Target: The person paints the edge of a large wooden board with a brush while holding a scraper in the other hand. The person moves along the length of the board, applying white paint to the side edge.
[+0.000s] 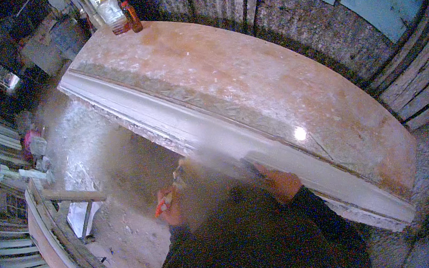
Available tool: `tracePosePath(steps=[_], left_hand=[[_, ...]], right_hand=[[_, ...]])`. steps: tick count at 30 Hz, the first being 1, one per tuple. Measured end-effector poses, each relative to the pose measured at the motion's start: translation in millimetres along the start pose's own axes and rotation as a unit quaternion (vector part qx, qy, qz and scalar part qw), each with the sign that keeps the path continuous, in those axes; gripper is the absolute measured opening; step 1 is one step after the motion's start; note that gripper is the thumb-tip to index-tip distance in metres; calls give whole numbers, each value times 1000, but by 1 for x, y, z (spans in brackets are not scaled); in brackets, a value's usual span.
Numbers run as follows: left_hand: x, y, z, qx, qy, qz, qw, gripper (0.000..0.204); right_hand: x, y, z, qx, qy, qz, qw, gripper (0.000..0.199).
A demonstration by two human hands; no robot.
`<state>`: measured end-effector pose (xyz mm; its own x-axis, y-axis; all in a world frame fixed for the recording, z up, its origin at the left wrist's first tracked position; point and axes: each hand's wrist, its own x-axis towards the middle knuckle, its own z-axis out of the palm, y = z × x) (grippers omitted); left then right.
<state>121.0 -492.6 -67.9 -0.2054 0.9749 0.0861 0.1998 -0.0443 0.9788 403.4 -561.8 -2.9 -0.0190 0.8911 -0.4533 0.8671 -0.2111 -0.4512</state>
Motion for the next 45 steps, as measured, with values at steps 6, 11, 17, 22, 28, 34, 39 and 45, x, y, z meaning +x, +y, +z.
tracePosePath(steps=[6,11,17,22,28,34,39,45], left_hand=[[-17,-13,1,-127,47,-21,991,13],[-35,-20,-17,-45,42,-45,997,14],[-44,1,-18,-89,87,-111,986,12],[-50,16,-11,-43,108,-47,992,11],[-51,-14,-12,3,93,-77,993,10],[-53,-8,2,29,76,59,995,11],[-51,7,15,-40,33,-3,999,13],[-45,-2,24,-60,56,-13,997,10]], right_hand=[[25,-19,-2,-18,-7,-18,1000,53],[31,-16,-13,0,-27,-14,1000,55],[43,-5,3,-36,-19,-16,999,58],[97,-46,18,-36,69,-99,992,59],[183,-92,17,-58,98,-155,981,60],[108,-56,-23,2,59,-161,985,60],[38,13,-8,-112,37,-122,985,52],[25,-9,-18,-168,-1,-134,977,47]])
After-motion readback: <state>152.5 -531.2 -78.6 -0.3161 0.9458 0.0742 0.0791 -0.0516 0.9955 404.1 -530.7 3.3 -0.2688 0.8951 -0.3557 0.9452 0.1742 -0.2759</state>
